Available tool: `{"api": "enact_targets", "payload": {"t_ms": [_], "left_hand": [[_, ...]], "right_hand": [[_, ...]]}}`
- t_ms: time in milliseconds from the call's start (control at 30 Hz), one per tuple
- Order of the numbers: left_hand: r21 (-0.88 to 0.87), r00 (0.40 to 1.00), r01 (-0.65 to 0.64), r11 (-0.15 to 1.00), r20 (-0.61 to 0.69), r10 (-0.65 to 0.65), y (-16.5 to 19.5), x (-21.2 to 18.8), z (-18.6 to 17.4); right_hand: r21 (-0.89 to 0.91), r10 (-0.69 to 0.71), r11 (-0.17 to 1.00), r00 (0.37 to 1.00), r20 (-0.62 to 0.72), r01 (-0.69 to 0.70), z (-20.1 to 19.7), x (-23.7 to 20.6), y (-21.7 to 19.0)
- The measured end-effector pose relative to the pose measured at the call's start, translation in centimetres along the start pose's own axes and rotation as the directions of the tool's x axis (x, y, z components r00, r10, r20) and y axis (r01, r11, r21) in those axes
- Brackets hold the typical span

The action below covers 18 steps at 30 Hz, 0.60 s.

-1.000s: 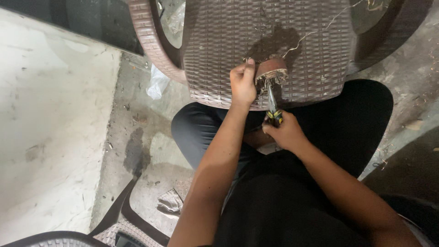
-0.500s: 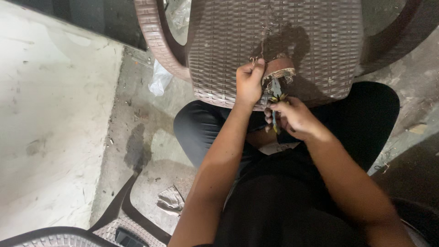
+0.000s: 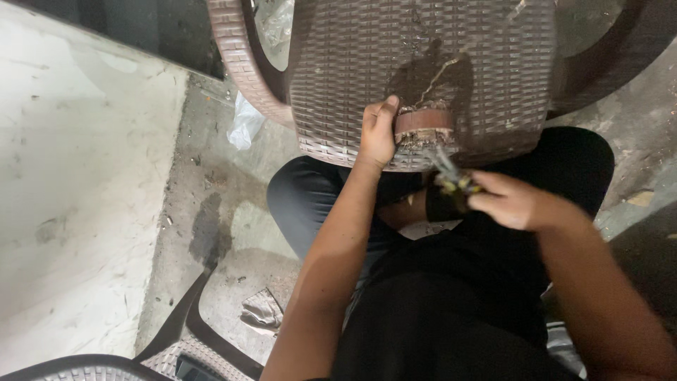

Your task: The person sits on the floor and uses pliers to strip copper wire from a cylindrical motor component. They repeatedly pull and cut the wire, accumulating a pile of loose copper strands on the chair.

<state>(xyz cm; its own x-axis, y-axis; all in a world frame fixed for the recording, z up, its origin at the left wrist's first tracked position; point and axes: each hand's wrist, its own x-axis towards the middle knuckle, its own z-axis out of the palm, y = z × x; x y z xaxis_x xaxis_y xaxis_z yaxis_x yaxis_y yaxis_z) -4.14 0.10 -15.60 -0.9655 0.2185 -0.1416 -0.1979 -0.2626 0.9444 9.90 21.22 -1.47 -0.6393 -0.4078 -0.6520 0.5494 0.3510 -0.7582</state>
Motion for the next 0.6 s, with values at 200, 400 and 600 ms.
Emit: {"api": "enact_targets", "payload": {"t_ms": [200, 400, 600], "left_hand": [[0.008, 0.998, 0.04, 0.999, -0.054, -0.04, -1.2, 0.0, -0.4], [0.083, 1.0, -0.007, 0.997, -0.017, 0.008, -1.6, 0.1, -0.9], [0.092, 0.992, 0.088, 0.992, -0.093, -0.08, -1.3, -0.1, -0.4]], "right_hand": [[-0.584, 0.426, 0.633, 0.858, -0.286, -0.509, -5.2, -4.0, -3.7], [-0.649, 0.167, 0.649, 0.907, -0.386, -0.396, -6.4, -0.3, -4.8], [-0.707, 0.207, 0.561, 0.9, -0.384, -0.431, -6.8, 3.8, -6.7]]}}
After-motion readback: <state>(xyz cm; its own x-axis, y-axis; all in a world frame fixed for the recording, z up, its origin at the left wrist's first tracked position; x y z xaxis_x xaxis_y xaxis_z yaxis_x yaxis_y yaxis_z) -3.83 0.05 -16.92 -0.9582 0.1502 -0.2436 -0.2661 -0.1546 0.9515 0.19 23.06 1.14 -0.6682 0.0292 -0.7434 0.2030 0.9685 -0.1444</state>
